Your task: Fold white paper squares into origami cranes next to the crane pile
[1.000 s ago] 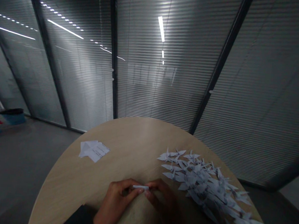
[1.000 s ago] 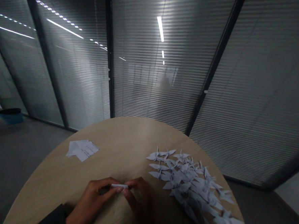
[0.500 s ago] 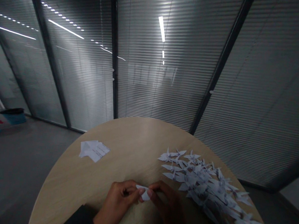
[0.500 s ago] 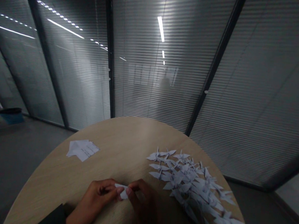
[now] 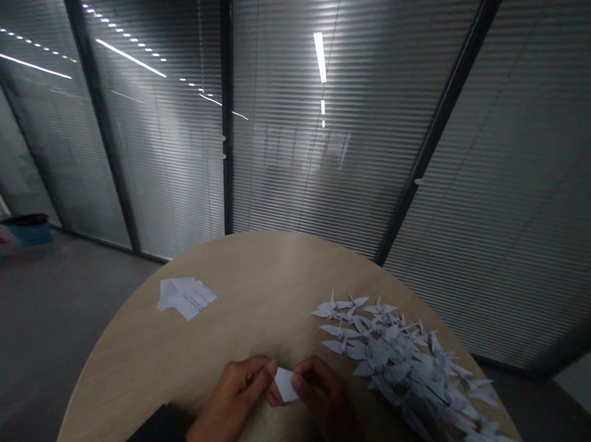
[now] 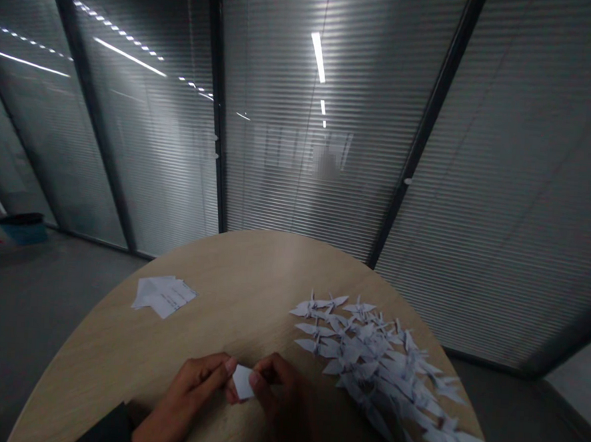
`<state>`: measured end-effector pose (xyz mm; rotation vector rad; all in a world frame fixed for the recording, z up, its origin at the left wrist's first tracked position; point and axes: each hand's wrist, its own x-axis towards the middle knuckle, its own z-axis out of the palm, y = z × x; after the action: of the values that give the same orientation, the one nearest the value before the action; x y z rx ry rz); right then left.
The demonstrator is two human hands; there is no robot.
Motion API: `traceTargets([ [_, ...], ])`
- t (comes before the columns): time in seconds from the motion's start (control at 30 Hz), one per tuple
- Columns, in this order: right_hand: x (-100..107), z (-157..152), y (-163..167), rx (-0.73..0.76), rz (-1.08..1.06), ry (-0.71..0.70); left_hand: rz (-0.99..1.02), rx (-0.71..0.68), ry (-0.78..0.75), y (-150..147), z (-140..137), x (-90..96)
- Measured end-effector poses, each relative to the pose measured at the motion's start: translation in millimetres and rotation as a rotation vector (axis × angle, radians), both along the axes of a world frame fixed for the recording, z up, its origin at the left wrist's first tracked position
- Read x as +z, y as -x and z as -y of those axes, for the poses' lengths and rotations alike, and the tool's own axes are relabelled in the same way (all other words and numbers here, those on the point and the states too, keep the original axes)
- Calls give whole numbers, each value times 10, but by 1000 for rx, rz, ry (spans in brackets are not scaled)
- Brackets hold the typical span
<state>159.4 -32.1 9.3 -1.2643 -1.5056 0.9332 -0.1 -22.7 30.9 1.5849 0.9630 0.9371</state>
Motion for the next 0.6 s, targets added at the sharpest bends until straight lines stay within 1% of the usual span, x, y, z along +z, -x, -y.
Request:
traceTargets([
  [0.17,-65,-17,-2,66,131,29,-161,56,-90,9,5,-39],
  [0.23,-84,-22,4,92,160,31,-176,68,-97,10,-14,-67],
  [0.3,-79,-25,10,85,152,41,-139,64,-62,4,-46,-94],
  [0.43,-25,-23,16,24,107,75,-19,50,72,-14,-104,-130],
  [0.53,-12,-15,10,47,95,91,3,57,138,-12,-107,-138],
  [0.6,-40,-12,2,59,126,87,-6,47,149,-3,-97,-141],
])
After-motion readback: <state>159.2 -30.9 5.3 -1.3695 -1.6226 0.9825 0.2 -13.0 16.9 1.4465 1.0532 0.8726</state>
